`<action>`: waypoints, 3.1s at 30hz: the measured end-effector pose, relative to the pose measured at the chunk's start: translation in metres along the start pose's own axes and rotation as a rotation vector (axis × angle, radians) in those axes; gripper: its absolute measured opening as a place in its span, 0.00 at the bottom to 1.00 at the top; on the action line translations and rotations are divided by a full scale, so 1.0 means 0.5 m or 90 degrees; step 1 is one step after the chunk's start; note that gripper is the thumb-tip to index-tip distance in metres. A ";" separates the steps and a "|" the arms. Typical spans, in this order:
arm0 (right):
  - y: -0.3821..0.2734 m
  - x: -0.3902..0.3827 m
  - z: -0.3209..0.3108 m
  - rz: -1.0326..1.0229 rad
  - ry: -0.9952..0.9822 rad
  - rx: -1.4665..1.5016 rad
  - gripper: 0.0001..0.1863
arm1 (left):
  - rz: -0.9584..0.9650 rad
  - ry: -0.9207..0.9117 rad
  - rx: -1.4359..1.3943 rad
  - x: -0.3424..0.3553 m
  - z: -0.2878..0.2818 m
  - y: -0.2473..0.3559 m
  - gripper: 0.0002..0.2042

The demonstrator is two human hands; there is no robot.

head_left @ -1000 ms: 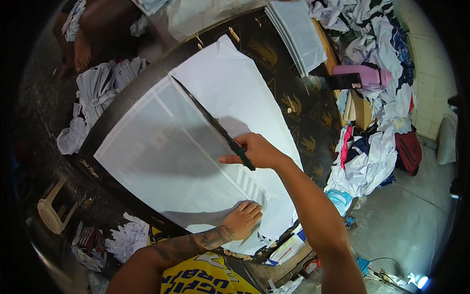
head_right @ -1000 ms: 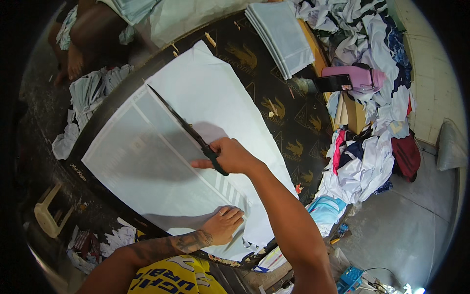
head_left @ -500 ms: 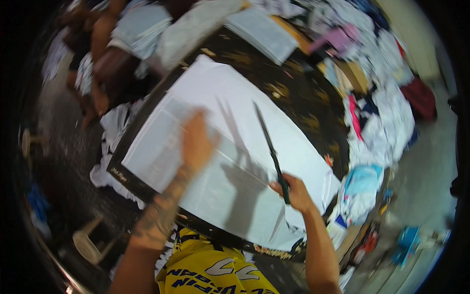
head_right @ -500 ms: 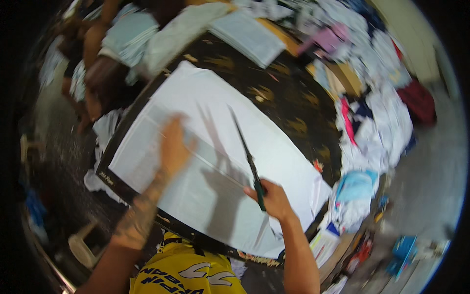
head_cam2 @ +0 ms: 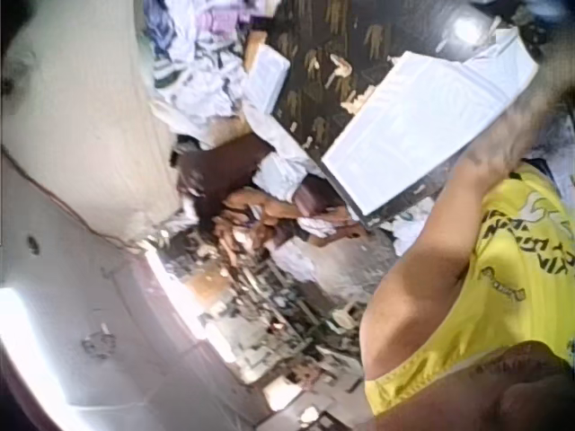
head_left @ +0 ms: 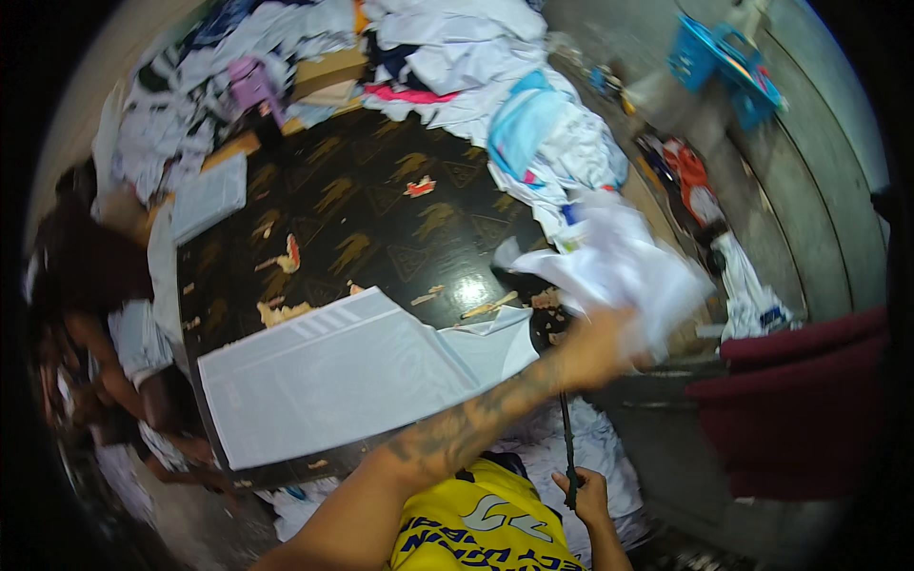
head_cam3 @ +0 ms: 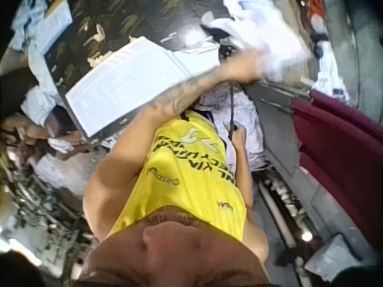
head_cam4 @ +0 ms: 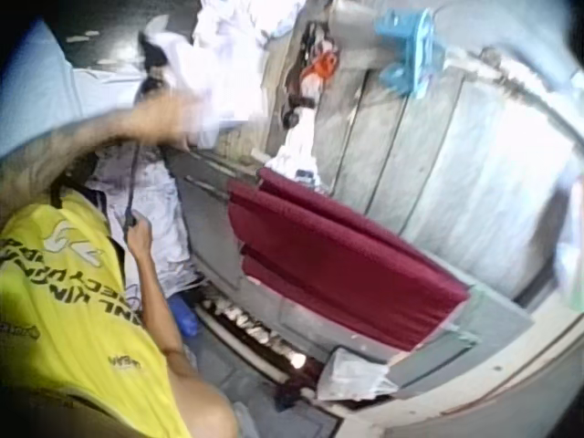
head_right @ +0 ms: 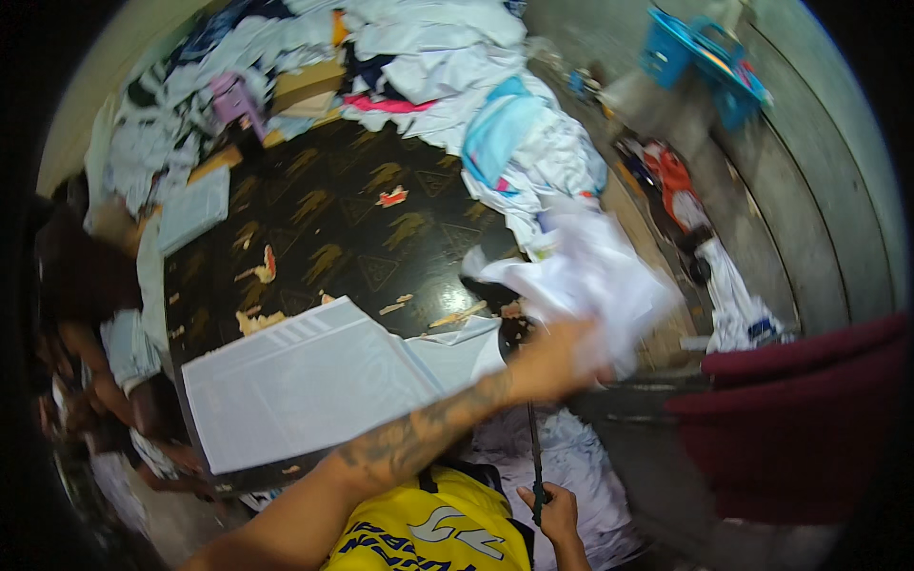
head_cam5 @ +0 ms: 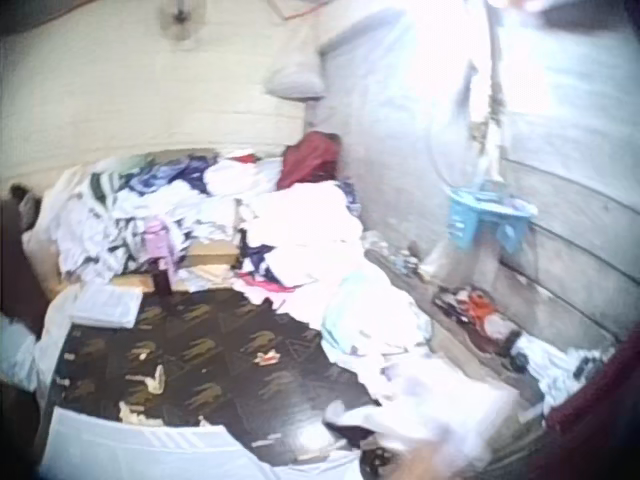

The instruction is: The person cuts printed fabric pieces using shears. They place a large white sheet with a blue graphic on a table, align it, and trim the edges to shape. The person repeats this process with multiple sheets, cutting along the printed outlines and setting the finished pieces aside.

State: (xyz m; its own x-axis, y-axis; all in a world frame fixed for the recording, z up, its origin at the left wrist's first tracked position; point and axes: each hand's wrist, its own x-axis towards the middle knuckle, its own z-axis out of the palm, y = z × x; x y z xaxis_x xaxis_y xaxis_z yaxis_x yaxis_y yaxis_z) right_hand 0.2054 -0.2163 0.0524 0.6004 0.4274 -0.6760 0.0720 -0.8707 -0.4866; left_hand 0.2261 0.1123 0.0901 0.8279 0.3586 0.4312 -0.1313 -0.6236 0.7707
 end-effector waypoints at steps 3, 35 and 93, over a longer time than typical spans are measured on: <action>-0.006 -0.034 0.025 -0.085 0.021 -0.054 0.31 | 0.051 -0.095 -0.126 -0.070 0.016 0.018 0.22; -0.150 -0.136 0.432 0.074 -0.075 0.386 0.24 | -0.243 -0.148 0.102 -0.425 -0.182 -0.154 0.04; -0.390 0.136 0.275 0.150 -0.022 0.501 0.26 | -0.211 -0.212 0.245 -0.415 -0.266 -0.215 0.13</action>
State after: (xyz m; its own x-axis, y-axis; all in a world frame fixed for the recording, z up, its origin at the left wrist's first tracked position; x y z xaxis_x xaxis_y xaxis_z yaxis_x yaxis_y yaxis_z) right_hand 0.1227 0.0161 0.0253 0.5041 0.2735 -0.8192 -0.6402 -0.5182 -0.5670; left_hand -0.0041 0.1971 -0.0198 0.9254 0.3785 -0.0211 0.3178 -0.7443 0.5874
